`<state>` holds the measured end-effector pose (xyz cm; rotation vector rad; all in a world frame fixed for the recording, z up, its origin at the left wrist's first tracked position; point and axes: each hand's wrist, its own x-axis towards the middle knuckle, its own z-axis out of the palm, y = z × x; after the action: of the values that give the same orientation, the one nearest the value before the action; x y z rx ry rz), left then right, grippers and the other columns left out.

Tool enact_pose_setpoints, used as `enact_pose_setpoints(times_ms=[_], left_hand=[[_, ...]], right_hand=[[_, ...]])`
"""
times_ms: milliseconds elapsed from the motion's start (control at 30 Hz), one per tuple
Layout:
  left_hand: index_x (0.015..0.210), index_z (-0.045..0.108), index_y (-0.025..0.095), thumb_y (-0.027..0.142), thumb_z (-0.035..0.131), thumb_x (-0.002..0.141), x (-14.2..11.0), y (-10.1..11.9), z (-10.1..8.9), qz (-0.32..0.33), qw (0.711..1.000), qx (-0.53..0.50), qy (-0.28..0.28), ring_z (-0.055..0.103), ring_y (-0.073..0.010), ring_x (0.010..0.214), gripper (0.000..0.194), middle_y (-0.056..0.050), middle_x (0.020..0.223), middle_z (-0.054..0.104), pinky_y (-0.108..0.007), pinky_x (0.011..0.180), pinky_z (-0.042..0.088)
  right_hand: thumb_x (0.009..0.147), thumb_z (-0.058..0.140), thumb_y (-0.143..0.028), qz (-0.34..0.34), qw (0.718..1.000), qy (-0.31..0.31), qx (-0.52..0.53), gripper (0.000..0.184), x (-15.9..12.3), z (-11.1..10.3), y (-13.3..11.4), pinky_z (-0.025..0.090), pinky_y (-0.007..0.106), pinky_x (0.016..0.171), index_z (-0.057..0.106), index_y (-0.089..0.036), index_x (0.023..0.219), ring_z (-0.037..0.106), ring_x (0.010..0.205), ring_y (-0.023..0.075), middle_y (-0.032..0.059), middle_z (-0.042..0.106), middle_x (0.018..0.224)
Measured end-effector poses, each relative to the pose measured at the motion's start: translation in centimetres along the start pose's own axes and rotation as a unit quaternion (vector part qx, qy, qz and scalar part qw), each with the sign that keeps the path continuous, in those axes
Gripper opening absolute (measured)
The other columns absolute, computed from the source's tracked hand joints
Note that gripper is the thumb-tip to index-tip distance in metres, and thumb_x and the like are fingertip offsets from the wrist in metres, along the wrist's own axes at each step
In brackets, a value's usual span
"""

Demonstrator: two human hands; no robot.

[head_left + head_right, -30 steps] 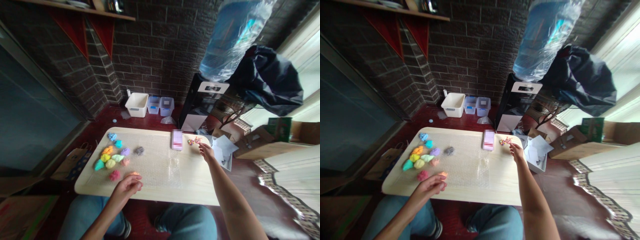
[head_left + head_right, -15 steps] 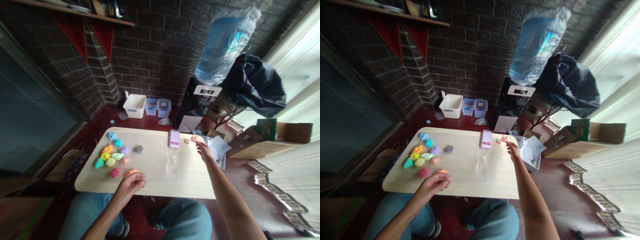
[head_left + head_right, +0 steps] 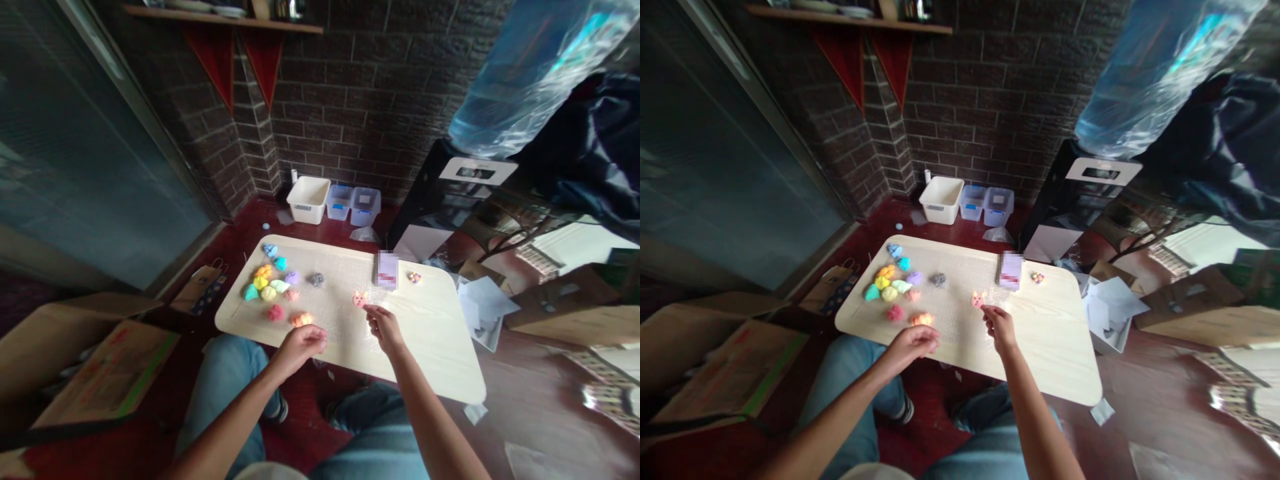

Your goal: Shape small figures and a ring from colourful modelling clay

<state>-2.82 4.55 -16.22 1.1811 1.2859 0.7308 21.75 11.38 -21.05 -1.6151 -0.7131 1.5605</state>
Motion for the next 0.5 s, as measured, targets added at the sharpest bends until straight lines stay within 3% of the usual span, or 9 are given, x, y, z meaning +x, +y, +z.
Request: enact_pose_setpoints(times_ms=[100, 200, 333, 400, 500], left_hand=[[0.087, 0.07, 0.014, 0.033, 0.064, 0.075, 0.3, -1.2, -1.4, 0.015, 0.999, 0.05, 0.009, 0.069, -0.0185, 0.072, 0.023, -0.006, 0.08, 0.074, -0.028, 0.066, 0.053], [0.08, 0.07, 0.014, 0.028, 0.064, 0.079, 1.5, -2.5, -4.2, 0.026, 0.991, 0.124, 0.043, 0.069, -0.019, 0.079, 0.015, -0.006, 0.079, 0.073, -0.031, 0.076, 0.053], [0.098, 0.065, 0.013, 0.03, 0.061, 0.089, 3.8, -3.4, -7.3, 0.035, 0.966, 0.238, 0.091, 0.065, -0.0186, 0.09, 0.02, -0.006, 0.098, 0.069, -0.04, 0.085, 0.053], [0.107, 0.062, 0.014, 0.033, 0.059, 0.09, 4.6, -3.4, -7.5, 0.048, 0.951, 0.293, 0.083, 0.064, -0.0196, 0.096, 0.026, -0.007, 0.109, 0.066, -0.042, 0.086, 0.053], [0.114, 0.061, 0.016, 0.034, 0.059, 0.09, 5.1, -3.0, -6.4, 0.075, 0.925, 0.369, 0.053, 0.061, -0.0223, 0.106, 0.029, -0.009, 0.119, 0.062, -0.045, 0.091, 0.051]], right_hand=[[0.093, 0.059, -0.033, 0.032, 0.999, -0.015, 0.001, 0.03, -1.5, 2.8, 2.5, 0.056, 0.038, 0.079, 0.059, -0.015, 0.116, 0.065, 0.093, 0.0189, 0.0074, 0.063, 0.113], [0.093, 0.059, -0.033, 0.059, 0.998, -0.009, 0.0, 0.03, -2.1, 4.0, 3.8, 0.056, 0.038, 0.079, 0.059, -0.016, 0.117, 0.065, 0.094, 0.0191, 0.0076, 0.063, 0.114], [0.092, 0.059, -0.033, 0.086, 0.996, 0.003, -0.007, 0.031, -2.3, 4.5, 4.4, 0.056, 0.04, 0.081, 0.058, -0.016, 0.118, 0.064, 0.097, 0.02, 0.0081, 0.062, 0.117], [0.092, 0.059, -0.033, 0.097, 0.995, 0.008, -0.011, 0.032, -2.3, 4.7, 4.5, 0.055, 0.041, 0.083, 0.058, -0.016, 0.12, 0.064, 0.099, 0.0209, 0.0085, 0.061, 0.119], [0.092, 0.059, -0.034, 0.11, 0.994, 0.014, -0.014, 0.033, -2.1, 4.9, 4.6, 0.055, 0.042, 0.085, 0.057, -0.017, 0.121, 0.063, 0.102, 0.0218, 0.0088, 0.061, 0.121]])
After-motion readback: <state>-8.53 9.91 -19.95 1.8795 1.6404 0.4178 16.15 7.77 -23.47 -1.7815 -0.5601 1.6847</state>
